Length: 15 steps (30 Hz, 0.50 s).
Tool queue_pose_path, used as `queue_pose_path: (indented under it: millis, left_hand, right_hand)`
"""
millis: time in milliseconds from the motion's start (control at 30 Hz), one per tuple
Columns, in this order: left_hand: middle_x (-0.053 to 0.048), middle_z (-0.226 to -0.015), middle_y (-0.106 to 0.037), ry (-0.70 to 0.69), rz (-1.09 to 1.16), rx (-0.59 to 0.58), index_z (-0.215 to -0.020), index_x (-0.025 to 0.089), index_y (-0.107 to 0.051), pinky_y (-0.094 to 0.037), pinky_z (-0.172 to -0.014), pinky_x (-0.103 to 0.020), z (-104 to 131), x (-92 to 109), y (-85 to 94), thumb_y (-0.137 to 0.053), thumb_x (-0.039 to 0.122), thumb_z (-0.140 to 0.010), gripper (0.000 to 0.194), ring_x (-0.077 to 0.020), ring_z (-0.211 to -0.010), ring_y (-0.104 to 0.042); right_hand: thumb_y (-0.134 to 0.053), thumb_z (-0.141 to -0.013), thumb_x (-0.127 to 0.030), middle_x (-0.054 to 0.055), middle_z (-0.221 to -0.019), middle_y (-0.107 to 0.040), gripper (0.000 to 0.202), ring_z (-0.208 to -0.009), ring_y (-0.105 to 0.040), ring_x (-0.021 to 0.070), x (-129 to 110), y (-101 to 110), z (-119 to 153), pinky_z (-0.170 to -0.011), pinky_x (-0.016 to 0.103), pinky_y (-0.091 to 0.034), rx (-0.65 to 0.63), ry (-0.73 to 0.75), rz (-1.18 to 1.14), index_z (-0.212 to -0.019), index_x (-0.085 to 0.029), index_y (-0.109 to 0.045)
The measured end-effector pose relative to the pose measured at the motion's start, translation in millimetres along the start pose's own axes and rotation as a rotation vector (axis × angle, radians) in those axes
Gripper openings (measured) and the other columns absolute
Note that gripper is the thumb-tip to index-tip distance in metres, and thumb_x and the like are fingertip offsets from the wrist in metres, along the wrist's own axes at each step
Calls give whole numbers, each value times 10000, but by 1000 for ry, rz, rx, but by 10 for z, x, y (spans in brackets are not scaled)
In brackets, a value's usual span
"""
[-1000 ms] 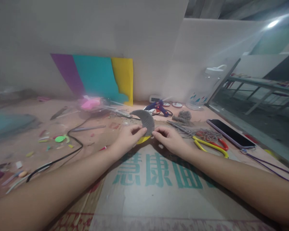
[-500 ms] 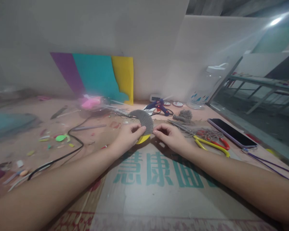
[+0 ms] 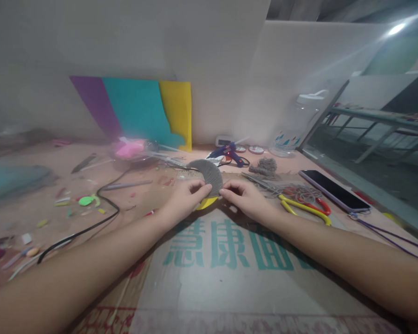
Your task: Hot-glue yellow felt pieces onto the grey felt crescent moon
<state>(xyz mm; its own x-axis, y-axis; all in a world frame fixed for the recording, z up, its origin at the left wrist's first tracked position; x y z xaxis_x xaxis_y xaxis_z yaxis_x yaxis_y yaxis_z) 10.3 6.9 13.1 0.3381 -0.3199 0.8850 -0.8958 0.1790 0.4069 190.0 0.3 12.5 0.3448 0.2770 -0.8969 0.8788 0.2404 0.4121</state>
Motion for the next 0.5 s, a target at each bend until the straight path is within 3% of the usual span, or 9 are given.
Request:
queue_pose_path:
  millis: [133, 233, 300, 500]
  left_hand:
    - [10, -753, -582, -65, 148, 31, -832, 182, -537, -425, -681, -257, -21, -39, -53, -601, 419, -811, 247, -143, -731, -559]
    - [2, -858, -588, -56, 259, 102, -980, 203, -441, -461, -745, -278, -31, -104, -87, -678, 332, -752, 353, -147, -809, -597]
    - [9, -871, -550, -107, 196, 117, -938, 206, -426, -458, -755, -272, -15, -106, -95, -684, 283, -745, 331, -136, -817, -579]
    - [-38, -982, -592, -201, -14, -14, -1002, 191, -533, -456, -798, -292, 65, -21, -92, -627, 231, -787, 238, -167, -897, -569]
  right_hand:
    - [-592, -830, -428, -43, -580, -512, 257, -494, -462, 102, -3, -2, -3, -470, 226, -366, 39, -37, -47, -755, -183, -568]
    - [-588, -821, -428, -50, -577, -499, 251, -490, -452, 103, -14, 8, -8, -470, 228, -362, 77, -40, -52, -757, -187, -563]
    - [-585, -817, -420, -47, -581, -500, 242, -506, -462, 109, -24, 13, -10, -483, 231, -366, 87, -17, -35, -758, -186, -571]
    - [-563, -836, -374, -23, -621, -557, 210, -560, -509, 121, -46, 2, 0, -536, 240, -392, 59, 43, 59, -749, -184, -585]
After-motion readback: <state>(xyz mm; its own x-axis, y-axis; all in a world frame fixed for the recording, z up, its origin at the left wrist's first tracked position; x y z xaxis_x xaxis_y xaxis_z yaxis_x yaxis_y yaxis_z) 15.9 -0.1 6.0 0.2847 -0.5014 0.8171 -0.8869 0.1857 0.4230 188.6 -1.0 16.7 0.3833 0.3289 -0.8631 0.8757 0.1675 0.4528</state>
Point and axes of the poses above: each hand's wrist, its own z-axis away from the middle knuckle, its own y-axis out of the back of the hand, x = y × z, the point moved 2 cm from there along -z, towards the middle knuckle
